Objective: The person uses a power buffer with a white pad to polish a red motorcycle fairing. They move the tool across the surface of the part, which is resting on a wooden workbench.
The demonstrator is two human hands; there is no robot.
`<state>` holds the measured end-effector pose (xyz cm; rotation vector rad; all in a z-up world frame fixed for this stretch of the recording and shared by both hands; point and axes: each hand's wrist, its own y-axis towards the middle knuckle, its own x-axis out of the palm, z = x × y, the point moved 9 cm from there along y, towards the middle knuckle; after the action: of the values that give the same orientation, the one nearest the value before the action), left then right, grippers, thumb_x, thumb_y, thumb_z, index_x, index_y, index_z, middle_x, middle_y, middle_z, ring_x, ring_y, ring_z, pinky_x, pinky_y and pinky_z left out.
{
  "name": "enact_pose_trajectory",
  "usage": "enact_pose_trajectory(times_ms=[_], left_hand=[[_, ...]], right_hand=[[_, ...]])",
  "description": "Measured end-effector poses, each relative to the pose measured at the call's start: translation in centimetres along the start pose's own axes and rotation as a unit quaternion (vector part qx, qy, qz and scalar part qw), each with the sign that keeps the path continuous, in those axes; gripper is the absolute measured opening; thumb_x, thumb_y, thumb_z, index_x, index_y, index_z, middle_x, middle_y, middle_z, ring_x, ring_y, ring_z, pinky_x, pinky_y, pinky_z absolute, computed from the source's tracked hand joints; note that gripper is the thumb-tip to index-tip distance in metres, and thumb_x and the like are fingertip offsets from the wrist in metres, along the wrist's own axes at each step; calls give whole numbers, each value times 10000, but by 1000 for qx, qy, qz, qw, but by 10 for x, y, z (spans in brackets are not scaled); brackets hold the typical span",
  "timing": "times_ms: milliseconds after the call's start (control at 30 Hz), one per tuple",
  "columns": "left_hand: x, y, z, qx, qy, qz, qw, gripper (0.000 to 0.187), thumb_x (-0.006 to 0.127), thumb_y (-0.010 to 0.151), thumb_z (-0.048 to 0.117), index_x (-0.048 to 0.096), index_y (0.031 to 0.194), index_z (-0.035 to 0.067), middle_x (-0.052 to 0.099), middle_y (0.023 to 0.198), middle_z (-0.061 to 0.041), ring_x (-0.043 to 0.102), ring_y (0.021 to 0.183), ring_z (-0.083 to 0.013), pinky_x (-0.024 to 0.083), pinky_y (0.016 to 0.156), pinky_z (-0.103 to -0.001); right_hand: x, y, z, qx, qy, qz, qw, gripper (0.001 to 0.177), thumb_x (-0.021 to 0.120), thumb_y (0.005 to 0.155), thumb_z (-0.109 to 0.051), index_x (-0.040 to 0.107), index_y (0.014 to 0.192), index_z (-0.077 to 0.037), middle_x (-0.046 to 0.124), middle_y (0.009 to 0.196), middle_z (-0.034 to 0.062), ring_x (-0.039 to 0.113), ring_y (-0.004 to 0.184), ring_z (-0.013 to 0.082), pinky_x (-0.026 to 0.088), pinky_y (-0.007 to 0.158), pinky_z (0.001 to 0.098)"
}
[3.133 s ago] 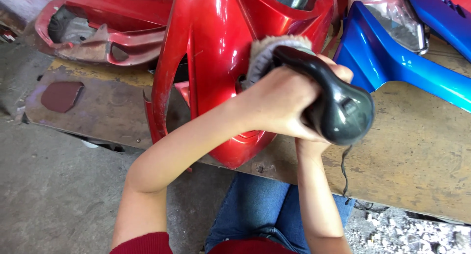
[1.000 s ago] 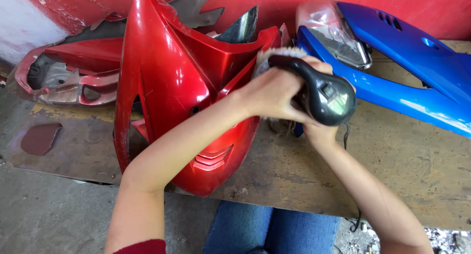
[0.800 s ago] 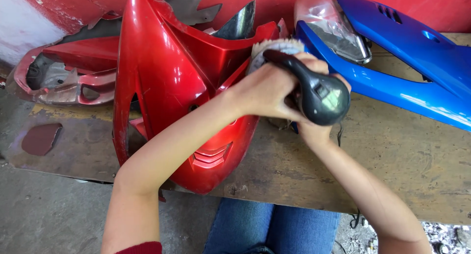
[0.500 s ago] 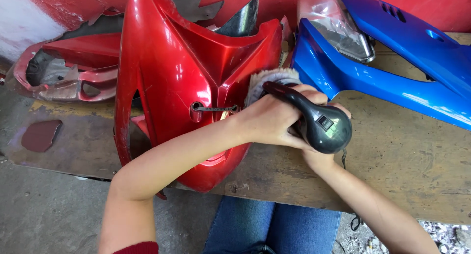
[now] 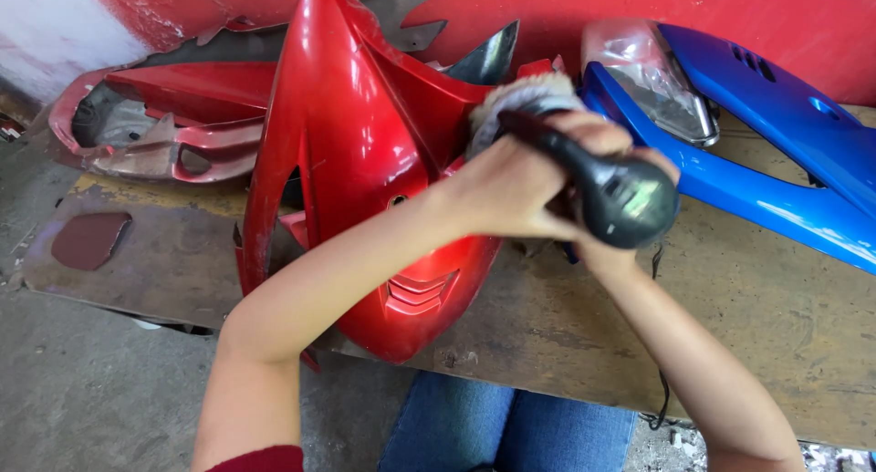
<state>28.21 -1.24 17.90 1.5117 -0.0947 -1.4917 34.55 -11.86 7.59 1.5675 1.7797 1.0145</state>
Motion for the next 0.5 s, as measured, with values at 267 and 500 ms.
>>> enact_pose_trajectory(times_ms=[267, 500], left_hand=[[-22, 35, -7, 37, -10, -30, 999, 864, 940, 835, 447, 477, 1437, 35, 608, 1354, -193, 618, 1283, -357, 501, 1139, -421], [-53, 33, -27, 34, 20, -9, 999, 864, 935, 863, 473, 482, 1436, 11, 620, 1340, -207, 631, 1264, -353, 509, 1126, -404]], right_hand=[[-5, 8, 37, 57, -137, -65, 987, 349, 717, 1041, -159, 611, 1352, -41, 644, 1306, 88, 626, 1192, 228, 508, 1041, 381], [24, 45, 40, 30, -107, -77, 991, 400, 779, 1007, -150, 622, 1361, -46, 648, 1349, 100, 628, 1242, 234, 508, 1089, 390]])
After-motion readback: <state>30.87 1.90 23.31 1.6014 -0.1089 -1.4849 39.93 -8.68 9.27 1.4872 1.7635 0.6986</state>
